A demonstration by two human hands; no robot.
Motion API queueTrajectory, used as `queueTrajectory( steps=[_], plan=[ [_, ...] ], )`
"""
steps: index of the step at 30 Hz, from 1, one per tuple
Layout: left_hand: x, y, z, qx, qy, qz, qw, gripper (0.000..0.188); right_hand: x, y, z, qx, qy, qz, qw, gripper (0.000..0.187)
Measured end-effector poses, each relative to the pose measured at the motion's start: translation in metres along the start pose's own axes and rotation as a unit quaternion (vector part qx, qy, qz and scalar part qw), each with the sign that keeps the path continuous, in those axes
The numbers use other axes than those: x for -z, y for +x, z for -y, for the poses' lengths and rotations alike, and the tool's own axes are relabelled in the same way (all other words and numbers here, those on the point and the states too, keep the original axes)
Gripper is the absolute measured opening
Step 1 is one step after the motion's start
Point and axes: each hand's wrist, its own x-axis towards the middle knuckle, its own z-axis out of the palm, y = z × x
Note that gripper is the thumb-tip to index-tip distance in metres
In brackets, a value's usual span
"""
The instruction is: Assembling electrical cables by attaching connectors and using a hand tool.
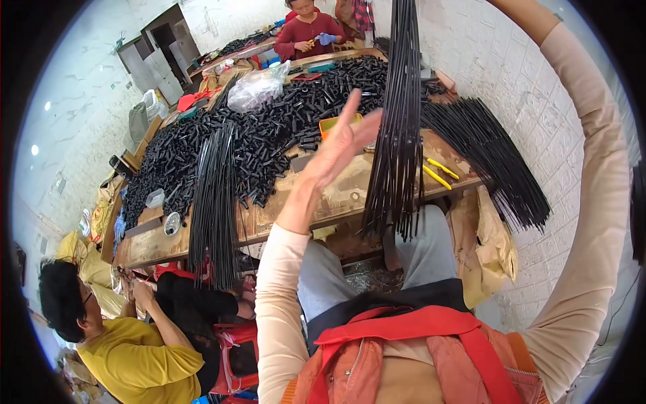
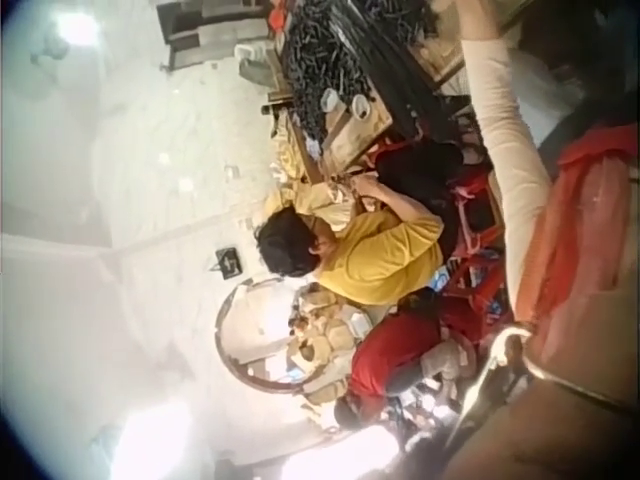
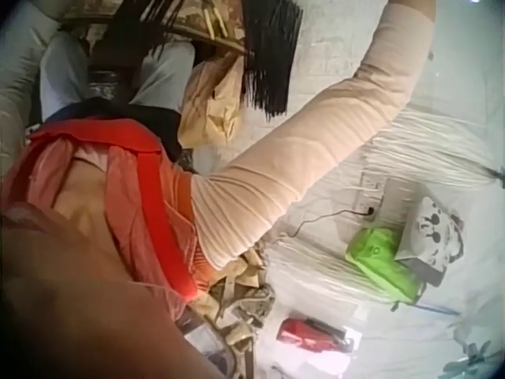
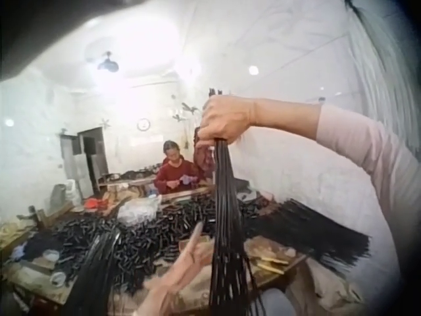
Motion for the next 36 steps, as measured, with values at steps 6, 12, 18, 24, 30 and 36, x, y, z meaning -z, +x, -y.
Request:
queueTrajectory(
  steps=[6, 12, 18, 24, 30, 36],
  plan=[
    [-0.004, -0.044, 0.040, 0.172, -0.238, 0.168, 0.941, 0.113, 0.004, -0.015, 0.005, -0.041, -0.039, 0.030, 0.998, 0.036],
    [-0.053, -0.052, 0.048, 0.178, -0.202, 0.186, 0.945, 0.099, -0.033, -0.033, 0.013, -0.046, 0.003, 0.001, 0.999, 0.036],
    [-0.075, -0.063, 0.074, 0.175, -0.234, 0.120, 0.949, 0.055, -0.056, -0.032, 0.015, -0.038, 0.042, 0.035, 0.998, 0.035],
    [-0.111, -0.069, 0.056, 0.234, -0.233, -0.021, 0.944, 0.025, -0.073, -0.034, 0.031, -0.115, 0.052, 0.174, 0.977, 0.021],
    [-0.101, -0.051, 0.036, 0.325, -0.230, -0.107, 0.911, 0.032, -0.081, -0.043, 0.061, -0.260, -0.055, 0.134, 0.955, 0.037],
    [-0.019, -0.028, 0.020, 0.342, -0.143, -0.208, 0.905, 0.033, -0.079, -0.037, 0.174, -0.299, 0.098, -0.002, 0.949, 0.067]
  ],
)
